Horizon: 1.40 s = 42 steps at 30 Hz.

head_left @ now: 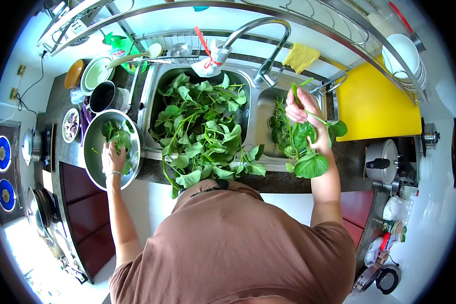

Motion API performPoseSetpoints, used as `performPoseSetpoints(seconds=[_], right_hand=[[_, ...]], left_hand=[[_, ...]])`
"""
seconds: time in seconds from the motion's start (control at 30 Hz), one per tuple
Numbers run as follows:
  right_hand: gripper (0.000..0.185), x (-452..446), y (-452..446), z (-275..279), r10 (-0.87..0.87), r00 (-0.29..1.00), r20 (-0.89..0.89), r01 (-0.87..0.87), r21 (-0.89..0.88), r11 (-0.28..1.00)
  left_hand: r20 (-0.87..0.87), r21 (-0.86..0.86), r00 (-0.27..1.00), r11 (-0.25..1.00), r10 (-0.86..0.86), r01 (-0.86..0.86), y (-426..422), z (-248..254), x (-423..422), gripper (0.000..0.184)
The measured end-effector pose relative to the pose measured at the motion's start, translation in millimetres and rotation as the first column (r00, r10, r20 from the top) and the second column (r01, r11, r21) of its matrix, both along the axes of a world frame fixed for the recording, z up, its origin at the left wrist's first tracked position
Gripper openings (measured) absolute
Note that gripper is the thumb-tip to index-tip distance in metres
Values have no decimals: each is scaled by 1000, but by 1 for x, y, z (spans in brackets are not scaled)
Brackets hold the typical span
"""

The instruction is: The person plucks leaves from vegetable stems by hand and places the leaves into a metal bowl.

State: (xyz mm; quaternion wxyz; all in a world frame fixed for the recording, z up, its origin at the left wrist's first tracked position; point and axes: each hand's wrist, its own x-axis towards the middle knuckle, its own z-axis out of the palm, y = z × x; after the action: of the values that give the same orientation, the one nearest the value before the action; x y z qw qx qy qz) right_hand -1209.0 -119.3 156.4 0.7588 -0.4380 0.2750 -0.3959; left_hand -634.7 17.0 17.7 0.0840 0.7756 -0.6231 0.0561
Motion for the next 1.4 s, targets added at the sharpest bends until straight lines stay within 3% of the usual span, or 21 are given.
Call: performPoseSetpoints(seconds=[0.1, 0.17, 0.23, 0.33, 0.4, 0.47, 0.53, 0.57, 0.63, 0.7, 0.77, 0.8, 0.83, 0.9, 0.97, 1.03, 1.1, 1.17, 1.23, 1.3, 1.4], right_hand=[[37, -2, -6, -5, 9, 1000, -8, -9, -14, 1000], [39, -2, -10, -10, 19, 999, -48, -21, -35, 999], [40, 1, -15, -16, 21, 996, -82, -26, -53, 998], [41, 14, -16, -16, -127, 975, -184, 125, -20, 992], [40, 28, -16, -22, -202, 944, -262, 195, -50, 979], [38, 46, -12, -22, -300, 885, -355, 270, -132, 954], [36, 58, -13, -26, -249, 868, -429, 189, -177, 966], [35, 67, -10, -22, -206, 870, -447, 158, -144, 977], [35, 82, -8, -26, -225, 853, -471, 172, -152, 973], [34, 92, -6, -26, -241, 835, -495, 171, -184, 968], [32, 97, -4, -23, -247, 841, -481, 197, -153, 968], [30, 100, -3, -21, -251, 827, -503, 197, -158, 968], [29, 101, -3, -21, -253, 813, -524, 197, -162, 967], [28, 100, -3, -23, -243, 816, -524, 175, -176, 969], [27, 100, -5, -28, -193, 844, -500, 138, -145, 980], [25, 100, -5, -27, -167, 853, -495, 131, -107, 986], [26, 101, -5, -27, -130, 864, -486, 124, -43, 991], [26, 102, -4, -24, -116, 874, -472, 115, -30, 993], [26, 101, -2, -21, -101, 883, -458, 106, -16, 994], [28, 99, -2, -19, -21, 895, -446, 35, 23, 999], [28, 98, -2, -19, 68, 882, -466, -36, 78, 996]], left_hand=[[-147, 173, 982, 981, 117, -91, -3, 28, -30, 45], [-104, 108, 991, 992, 83, -72, -3, 29, -31, 47], [157, -243, 987, 967, -44, 82, -9, 43, -46, 41], [-354, -205, 935, 978, -32, -44, -17, 69, -95, 19], [-677, -199, 717, 979, -163, 34, -21, 81, -149, 15], [-803, -136, 530, 951, -271, 279, -26, 92, -197, 21], [-954, -125, 207, 917, -216, 379, -31, 86, -242, 26], [-957, -215, 84, 873, -278, 438, -35, 93, -261, 28], [-951, -278, -26, 812, -309, 512, -46, 94, -288, 30], [-936, -292, -13, 757, -351, 585, -45, 98, -300, 30], [-960, -106, 112, 702, -257, 704, -50, 90, -305, 27], [-979, -182, -45, 737, -201, 651, -47, 87, -312, 22], [-979, -176, -40, 735, -199, 654, -47, 86, -312, 22], [-998, 40, 68, 644, -18, 764, -47, 85, -311, 16], [-997, -36, 17, 683, -70, 730, -43, 71, -313, 15], [-982, 48, 158, 667, -105, 744, -42, 72, -311, 15], [-972, 36, 184, 689, -143, 724, -41, 70, -310, 17], [-914, 59, 334, 735, -233, 675, -39, 62, -309, 17], [-878, -25, 347, 755, -330, 655, -39, 58, -310, 16], [-725, -79, 479, 751, -494, 655, -39, 57, -309, 13], [-685, -144, 508, 780, -522, 609, -40, 55, -310, 11]])
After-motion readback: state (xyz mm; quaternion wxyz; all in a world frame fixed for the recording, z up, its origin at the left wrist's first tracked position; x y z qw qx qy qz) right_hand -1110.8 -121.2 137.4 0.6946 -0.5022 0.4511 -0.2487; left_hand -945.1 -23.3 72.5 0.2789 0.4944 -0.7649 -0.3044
